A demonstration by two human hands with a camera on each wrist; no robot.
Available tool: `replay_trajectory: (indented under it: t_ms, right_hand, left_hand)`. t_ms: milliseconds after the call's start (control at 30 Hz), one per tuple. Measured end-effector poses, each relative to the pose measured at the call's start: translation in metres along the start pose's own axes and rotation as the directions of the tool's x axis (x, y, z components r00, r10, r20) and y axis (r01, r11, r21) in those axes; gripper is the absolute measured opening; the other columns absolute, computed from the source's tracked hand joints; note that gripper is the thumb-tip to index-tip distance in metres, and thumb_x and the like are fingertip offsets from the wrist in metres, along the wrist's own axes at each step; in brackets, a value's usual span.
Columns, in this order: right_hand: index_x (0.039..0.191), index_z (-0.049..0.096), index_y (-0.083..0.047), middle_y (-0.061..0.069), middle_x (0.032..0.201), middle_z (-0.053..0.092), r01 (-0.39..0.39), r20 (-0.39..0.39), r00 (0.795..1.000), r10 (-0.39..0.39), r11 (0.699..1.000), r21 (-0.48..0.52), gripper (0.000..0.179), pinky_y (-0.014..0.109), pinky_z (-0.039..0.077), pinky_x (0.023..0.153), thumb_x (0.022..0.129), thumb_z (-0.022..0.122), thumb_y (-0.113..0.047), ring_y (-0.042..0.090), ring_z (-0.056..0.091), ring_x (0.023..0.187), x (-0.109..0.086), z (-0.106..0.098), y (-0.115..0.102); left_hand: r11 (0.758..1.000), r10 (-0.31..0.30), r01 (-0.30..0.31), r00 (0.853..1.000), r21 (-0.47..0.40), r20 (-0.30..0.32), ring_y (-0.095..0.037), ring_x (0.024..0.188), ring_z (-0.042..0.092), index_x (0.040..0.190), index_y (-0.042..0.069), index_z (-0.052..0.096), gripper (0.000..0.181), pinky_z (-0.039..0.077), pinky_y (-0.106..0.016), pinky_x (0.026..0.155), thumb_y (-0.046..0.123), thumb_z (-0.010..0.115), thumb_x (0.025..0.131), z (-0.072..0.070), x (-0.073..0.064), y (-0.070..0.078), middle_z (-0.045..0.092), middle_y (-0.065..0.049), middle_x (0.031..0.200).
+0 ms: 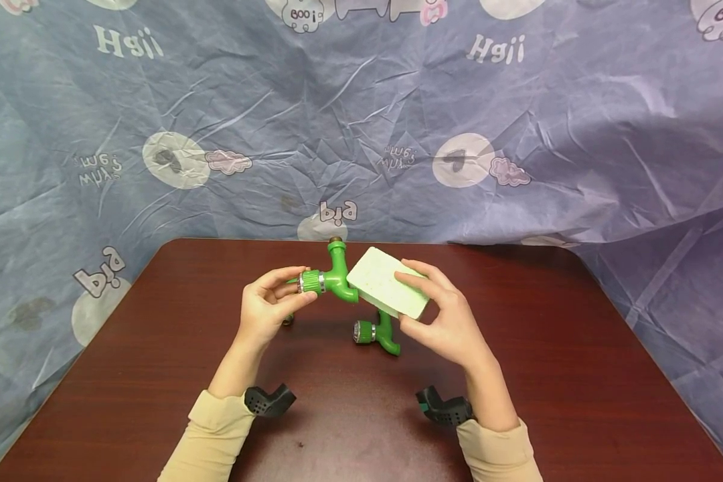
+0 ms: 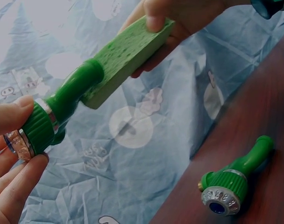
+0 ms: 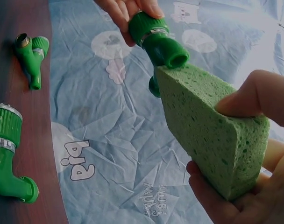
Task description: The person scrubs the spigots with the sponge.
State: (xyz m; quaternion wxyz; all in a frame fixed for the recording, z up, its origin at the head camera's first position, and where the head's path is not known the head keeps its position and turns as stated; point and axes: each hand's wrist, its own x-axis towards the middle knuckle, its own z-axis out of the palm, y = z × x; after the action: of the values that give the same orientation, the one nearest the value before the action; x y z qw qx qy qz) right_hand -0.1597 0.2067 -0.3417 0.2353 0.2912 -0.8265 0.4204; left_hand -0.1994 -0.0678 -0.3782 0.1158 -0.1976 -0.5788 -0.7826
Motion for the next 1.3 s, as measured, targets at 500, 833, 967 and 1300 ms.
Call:
replay_trajectory:
  t_ms: [500,833,967,1300]
  right_hand:
    - [0.113,0.063,0.005,0.025,0.126,0.051,0.068,0.021,0.997,-0.075,0.972,0.227,0.055,0.026,0.035,0.089,0.060,0.061,0.017,0.024,0.048,0.115,0.000,-0.009,-0.001]
    - [0.114,0.063,0.005,0.023,0.127,0.051,0.034,-0.010,0.999,-0.032,0.971,0.238,0.055,0.025,0.037,0.088,0.061,0.063,0.019,0.022,0.048,0.116,-0.001,-0.006,0.001]
    - [0.116,0.063,0.002,0.018,0.130,0.051,0.017,-0.004,1.000,-0.016,0.970,0.241,0.055,0.025,0.037,0.087,0.062,0.065,0.016,0.024,0.047,0.117,-0.003,-0.005,0.009]
    - [0.117,0.064,-0.001,0.013,0.131,0.051,-0.012,0.002,1.000,0.012,0.982,0.186,0.055,0.024,0.038,0.087,0.064,0.067,0.013,0.021,0.048,0.117,-0.003,-0.004,0.012]
  left_hand:
    - [0.998,-0.004,-0.006,0.985,0.054,0.175,-0.016,0.086,0.068,0.114,-0.013,0.057,0.041,0.057,-0.028,0.071,-0.014,0.070,0.075,-0.006,-0.002,0.000,0.060,-0.030,0.109]
    - [0.999,0.031,-0.033,0.986,0.011,0.161,-0.018,0.079,0.069,0.111,-0.014,0.059,0.043,0.057,-0.031,0.068,-0.015,0.073,0.071,-0.007,-0.001,-0.002,0.067,-0.007,0.106]
    - [1.000,-0.004,0.007,0.986,-0.018,0.164,-0.019,0.081,0.069,0.114,-0.015,0.058,0.050,0.058,-0.033,0.069,-0.019,0.073,0.066,-0.007,-0.001,0.000,0.066,-0.007,0.109]
    - [1.000,0.005,-0.001,0.988,-0.023,0.157,-0.019,0.083,0.068,0.116,-0.015,0.056,0.050,0.057,-0.033,0.070,-0.020,0.071,0.068,-0.007,0.000,-0.001,0.066,-0.007,0.108]
